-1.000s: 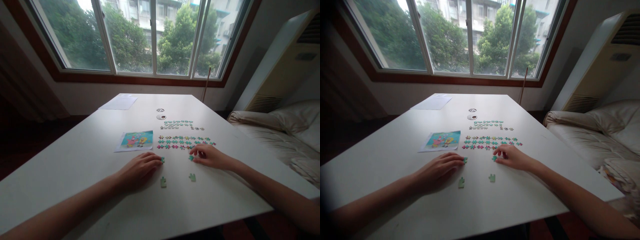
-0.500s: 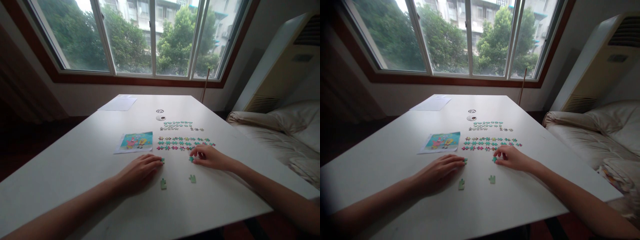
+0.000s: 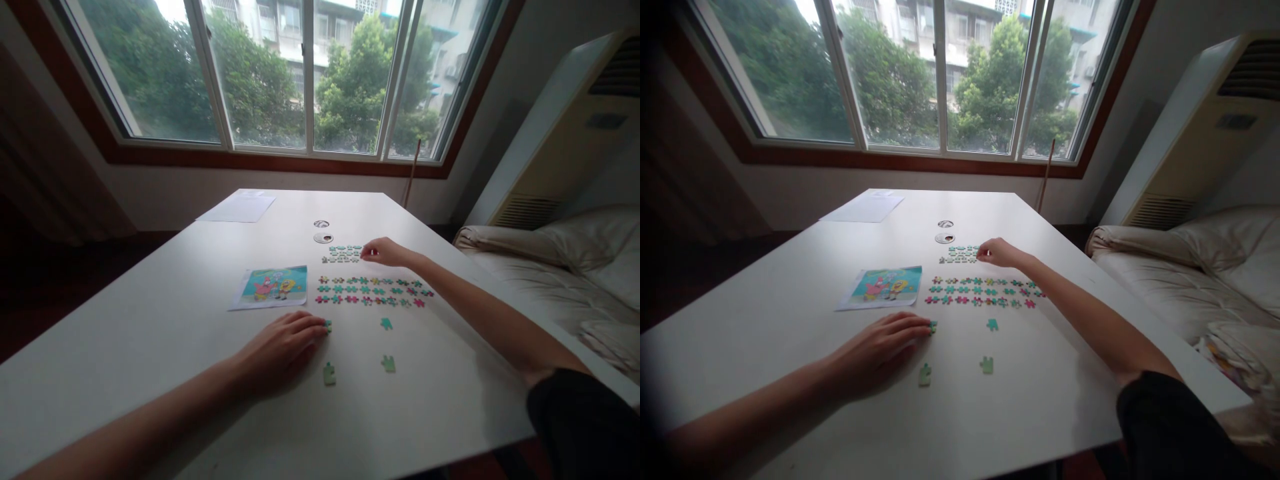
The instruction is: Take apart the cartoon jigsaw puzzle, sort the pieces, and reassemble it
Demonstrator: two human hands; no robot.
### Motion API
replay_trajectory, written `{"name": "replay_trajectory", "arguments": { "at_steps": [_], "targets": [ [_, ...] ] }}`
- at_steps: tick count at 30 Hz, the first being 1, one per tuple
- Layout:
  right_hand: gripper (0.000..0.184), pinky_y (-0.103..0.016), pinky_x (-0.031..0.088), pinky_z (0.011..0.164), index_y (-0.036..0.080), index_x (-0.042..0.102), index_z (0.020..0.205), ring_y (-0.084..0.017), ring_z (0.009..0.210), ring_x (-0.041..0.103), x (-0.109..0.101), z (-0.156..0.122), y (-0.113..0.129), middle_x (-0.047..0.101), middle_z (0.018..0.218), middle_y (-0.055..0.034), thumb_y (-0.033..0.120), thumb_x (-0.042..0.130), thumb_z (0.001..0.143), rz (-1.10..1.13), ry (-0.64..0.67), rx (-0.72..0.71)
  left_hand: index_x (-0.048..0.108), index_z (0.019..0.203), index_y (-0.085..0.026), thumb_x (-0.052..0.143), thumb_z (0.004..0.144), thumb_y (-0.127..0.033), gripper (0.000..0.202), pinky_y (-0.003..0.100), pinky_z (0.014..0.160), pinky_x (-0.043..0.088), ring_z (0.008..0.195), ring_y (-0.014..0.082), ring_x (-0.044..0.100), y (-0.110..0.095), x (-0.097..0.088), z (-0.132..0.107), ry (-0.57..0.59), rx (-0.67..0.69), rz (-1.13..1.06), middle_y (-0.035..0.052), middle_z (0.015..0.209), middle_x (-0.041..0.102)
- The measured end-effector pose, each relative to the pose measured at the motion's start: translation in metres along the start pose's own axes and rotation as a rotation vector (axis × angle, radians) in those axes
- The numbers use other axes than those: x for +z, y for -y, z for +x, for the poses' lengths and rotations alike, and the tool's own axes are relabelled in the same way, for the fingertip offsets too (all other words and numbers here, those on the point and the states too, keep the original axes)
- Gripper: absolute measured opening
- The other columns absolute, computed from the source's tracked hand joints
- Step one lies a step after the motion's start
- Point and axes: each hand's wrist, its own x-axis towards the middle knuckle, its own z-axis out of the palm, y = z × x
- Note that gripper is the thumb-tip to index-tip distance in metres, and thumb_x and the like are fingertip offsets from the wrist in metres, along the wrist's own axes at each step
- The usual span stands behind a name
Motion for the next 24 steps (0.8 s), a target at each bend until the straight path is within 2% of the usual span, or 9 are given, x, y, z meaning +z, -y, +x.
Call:
{"name": "replay_trajectory", "arguments": {
  "at_steps": [5,10,18,24],
  "targets": [
    [0.020,-0.022,0.040,0.065,0.012,0.069,0.085,-0.013,0.069,0.057,0.014,0.052,0.011,0.068,0.079,-0.0056,0.021,0.055,0.074,-0.016,-0.001,-0.005,0.052,0.110,-0.018,0.041,0.082,-0.012,0.030,0.039,0.087,0.044,0.102,0.0206,0.050,0.000,0.000,-0.003,-0.008,0.018,0.009,0.0091,0.113,0.056],
    [0.020,-0.021,0.039,0.064,0.014,0.069,0.087,-0.012,0.069,0.057,0.025,0.082,0.025,0.068,0.083,-0.0044,0.019,0.060,0.071,-0.028,0.040,-0.019,0.052,0.110,-0.017,0.040,0.083,-0.012,0.030,0.039,0.087,0.043,0.101,0.0207,0.050,-0.001,-0.004,-0.005,-0.020,0.025,0.020,0.0101,0.112,0.057],
    [0.024,-0.021,0.040,0.064,0.014,0.070,0.084,-0.014,0.071,0.058,0.018,0.101,0.027,0.068,0.083,-0.0046,0.024,0.070,0.062,-0.026,0.193,0.029,0.052,0.110,-0.017,0.040,0.083,-0.013,0.030,0.039,0.088,0.043,0.101,0.0208,0.050,-0.003,-0.009,-0.005,0.004,0.022,0.017,0.0092,0.113,0.057],
    [0.029,-0.021,0.040,0.057,0.013,0.069,0.086,-0.012,0.064,0.055,0.013,0.108,0.028,0.067,0.079,-0.0048,0.026,0.071,0.060,-0.002,0.312,0.106,0.052,0.109,-0.018,0.042,0.082,-0.012,0.030,0.040,0.088,0.043,0.102,0.0207,0.049,-0.002,-0.007,-0.006,0.020,-0.003,0.020,0.0078,0.113,0.056]
  ]
}}
